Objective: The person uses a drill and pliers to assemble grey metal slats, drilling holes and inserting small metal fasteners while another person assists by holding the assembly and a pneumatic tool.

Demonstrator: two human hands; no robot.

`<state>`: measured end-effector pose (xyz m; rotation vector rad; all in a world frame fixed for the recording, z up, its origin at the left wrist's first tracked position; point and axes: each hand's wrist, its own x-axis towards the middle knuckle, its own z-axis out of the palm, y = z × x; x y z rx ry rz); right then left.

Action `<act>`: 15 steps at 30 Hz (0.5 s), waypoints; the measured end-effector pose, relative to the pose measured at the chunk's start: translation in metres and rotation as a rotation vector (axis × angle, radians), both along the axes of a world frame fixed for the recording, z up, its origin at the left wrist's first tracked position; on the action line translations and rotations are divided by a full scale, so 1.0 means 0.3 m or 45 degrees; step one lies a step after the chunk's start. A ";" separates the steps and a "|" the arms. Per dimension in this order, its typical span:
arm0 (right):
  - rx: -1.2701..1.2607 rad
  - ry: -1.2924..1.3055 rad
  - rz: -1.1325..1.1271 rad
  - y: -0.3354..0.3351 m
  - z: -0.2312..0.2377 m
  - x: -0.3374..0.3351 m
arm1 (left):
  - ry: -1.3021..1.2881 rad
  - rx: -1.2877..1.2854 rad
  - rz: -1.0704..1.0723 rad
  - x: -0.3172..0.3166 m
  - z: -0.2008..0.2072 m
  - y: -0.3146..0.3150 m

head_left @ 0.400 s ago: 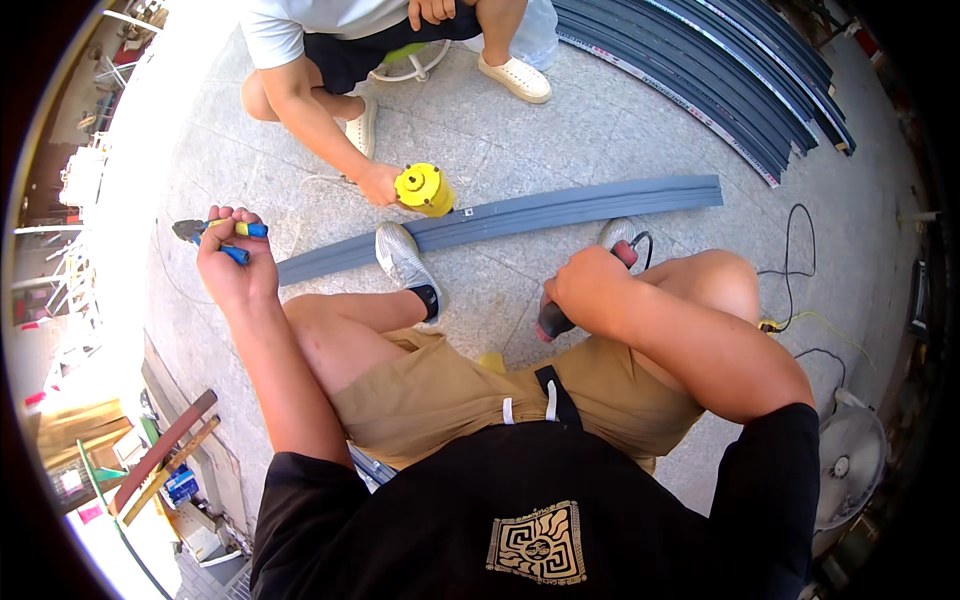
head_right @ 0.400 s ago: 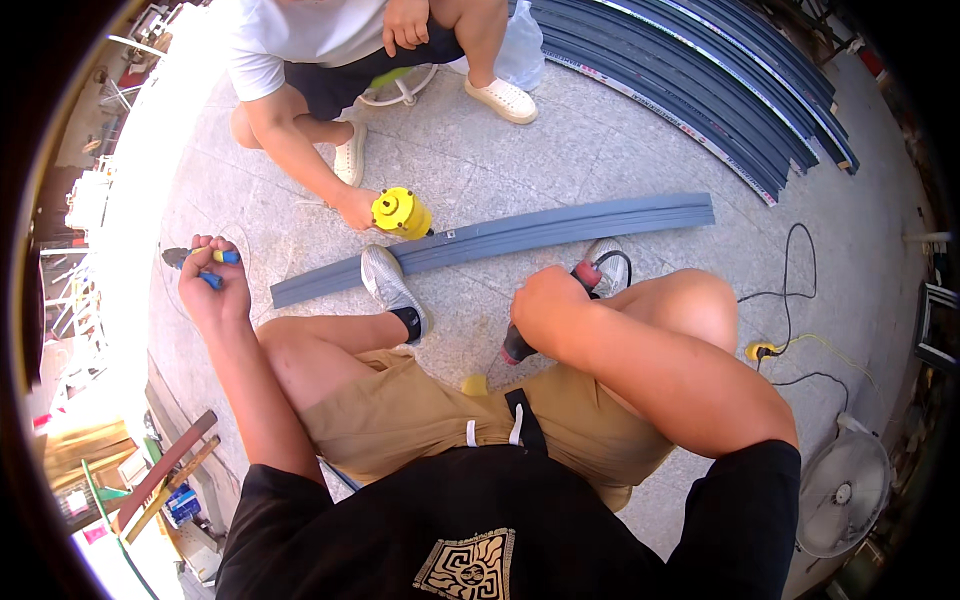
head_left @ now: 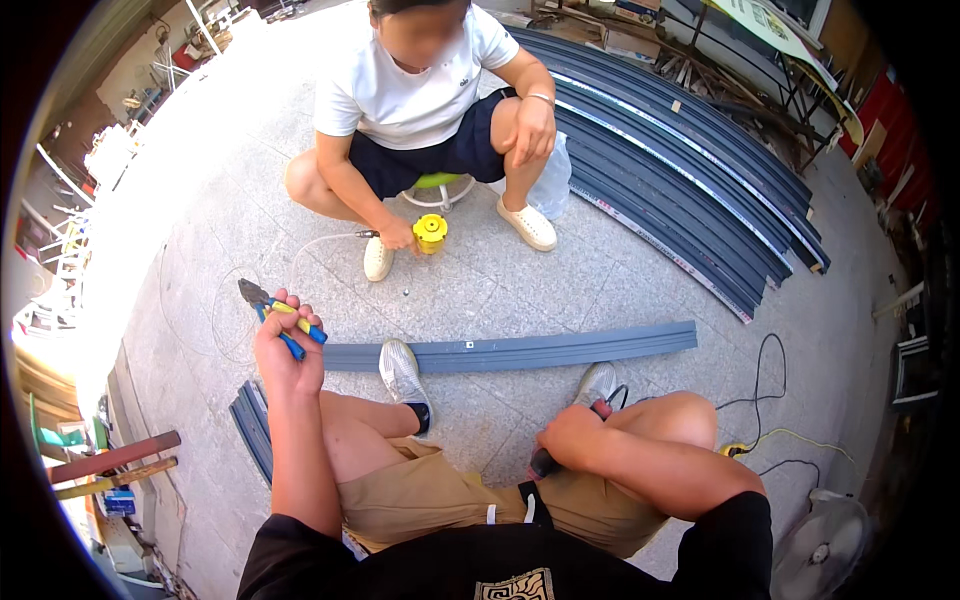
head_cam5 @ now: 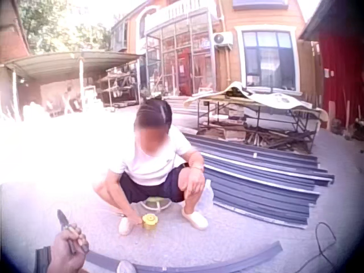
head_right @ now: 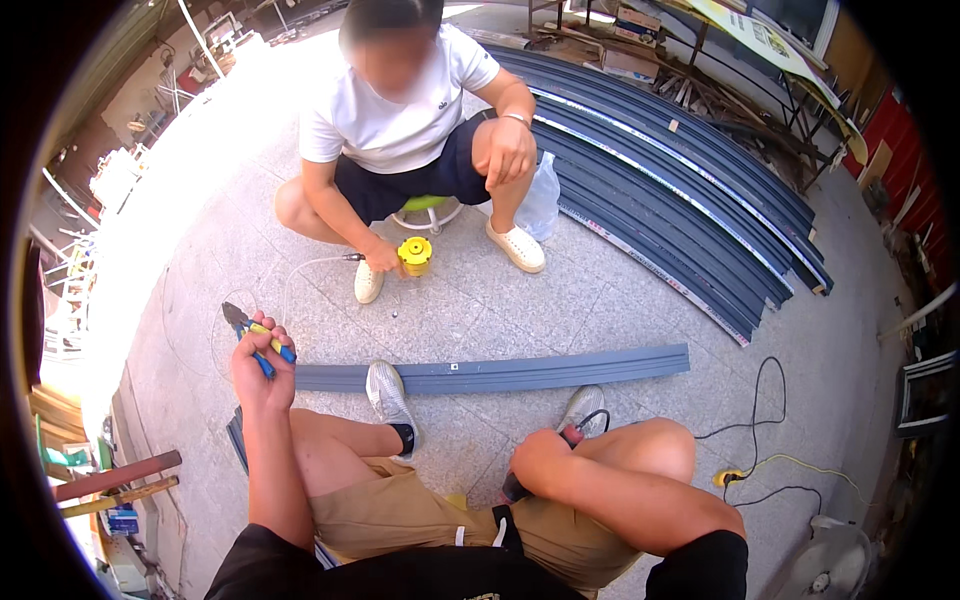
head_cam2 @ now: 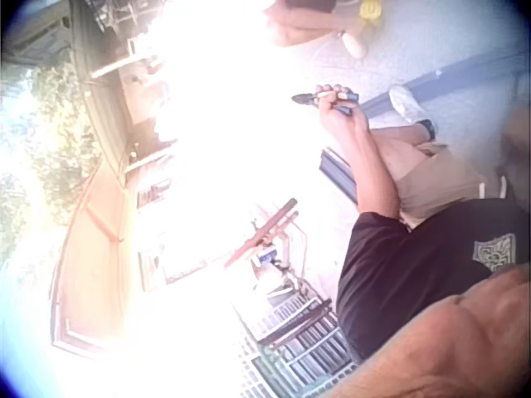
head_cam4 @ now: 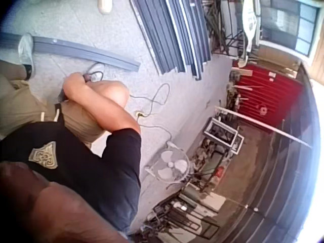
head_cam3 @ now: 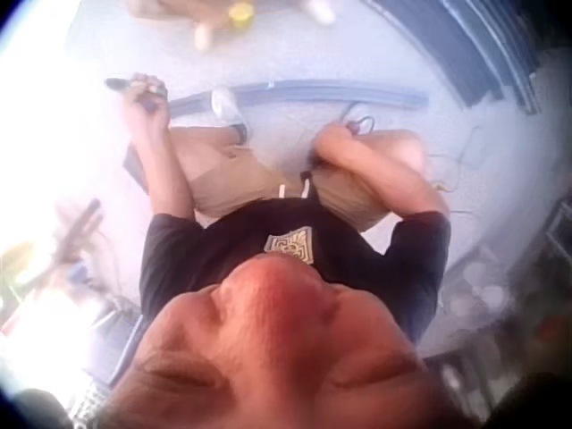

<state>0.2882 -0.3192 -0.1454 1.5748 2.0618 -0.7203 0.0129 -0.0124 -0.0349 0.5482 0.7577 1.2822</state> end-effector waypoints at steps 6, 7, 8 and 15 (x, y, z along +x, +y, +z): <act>0.022 -0.039 0.025 0.014 -0.015 0.007 | -0.026 -0.074 -0.042 -0.015 0.009 -0.019; 0.019 0.004 0.021 0.024 0.002 0.011 | -0.045 -0.112 -0.073 -0.016 0.002 -0.019; 0.016 0.047 0.017 0.032 0.019 0.014 | -0.065 -0.136 -0.076 -0.014 -0.002 -0.015; 0.012 0.081 0.011 0.046 0.062 0.016 | -0.067 -0.235 -0.145 -0.006 -0.059 -0.003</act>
